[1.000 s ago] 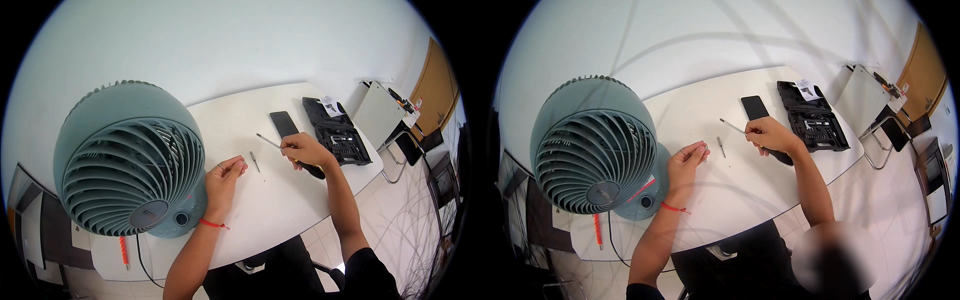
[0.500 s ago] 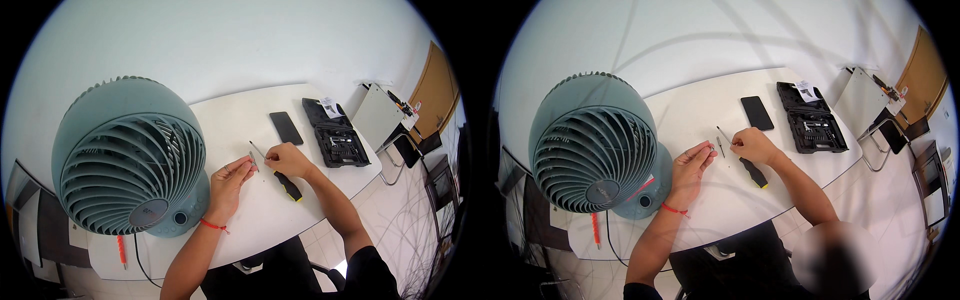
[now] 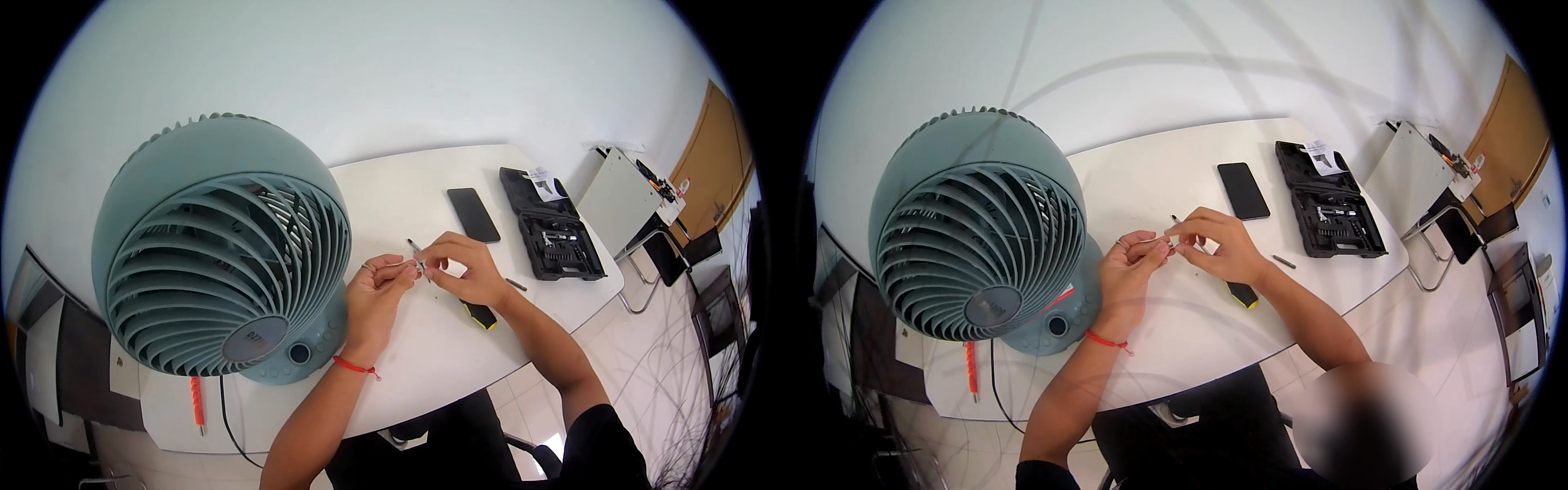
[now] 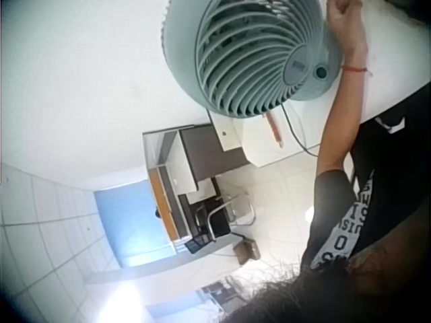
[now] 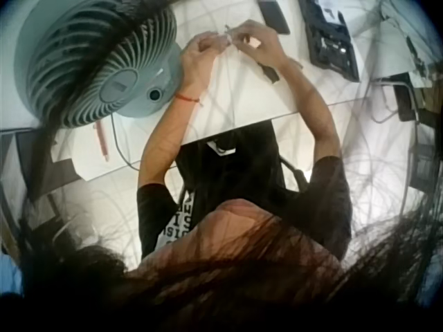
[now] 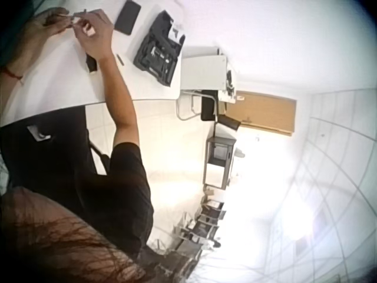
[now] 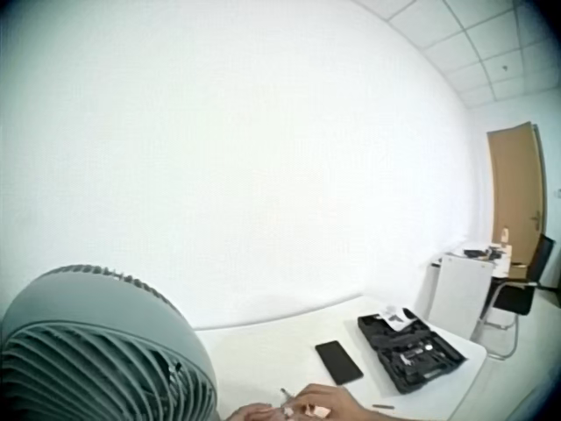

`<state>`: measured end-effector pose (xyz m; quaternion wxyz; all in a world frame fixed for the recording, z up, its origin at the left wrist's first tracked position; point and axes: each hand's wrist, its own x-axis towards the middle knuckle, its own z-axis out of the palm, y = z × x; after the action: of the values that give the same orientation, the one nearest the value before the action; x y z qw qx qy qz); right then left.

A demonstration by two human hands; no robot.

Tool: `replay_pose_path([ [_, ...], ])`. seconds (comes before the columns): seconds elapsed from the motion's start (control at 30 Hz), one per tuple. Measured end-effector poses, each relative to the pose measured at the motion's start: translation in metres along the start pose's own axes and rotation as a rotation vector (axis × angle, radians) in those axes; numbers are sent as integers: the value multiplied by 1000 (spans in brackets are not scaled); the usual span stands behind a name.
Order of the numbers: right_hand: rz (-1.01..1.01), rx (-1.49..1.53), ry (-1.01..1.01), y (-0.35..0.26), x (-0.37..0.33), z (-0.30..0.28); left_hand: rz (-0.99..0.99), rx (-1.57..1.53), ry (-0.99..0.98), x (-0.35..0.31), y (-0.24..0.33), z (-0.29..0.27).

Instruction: The person assembles a screwdriver by selecting a bit from a toolkit, inserting it into the handle, and tightening it. They then test the assembled tool by turning it over in their hands.

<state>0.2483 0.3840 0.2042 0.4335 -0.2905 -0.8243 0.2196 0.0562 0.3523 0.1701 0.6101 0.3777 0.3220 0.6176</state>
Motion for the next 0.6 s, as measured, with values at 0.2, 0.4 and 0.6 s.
replay_pose_path([
  [0.2,-53,27,-37,-2,1,7,38,97,-79,3,-4,-12],
  [0.4,-80,-62,-10,3,-2,4,71,237,-83,1,-4,-4],
  [0.6,135,49,-175,2,3,-11,128,431,-70,-5,-2,2],
])
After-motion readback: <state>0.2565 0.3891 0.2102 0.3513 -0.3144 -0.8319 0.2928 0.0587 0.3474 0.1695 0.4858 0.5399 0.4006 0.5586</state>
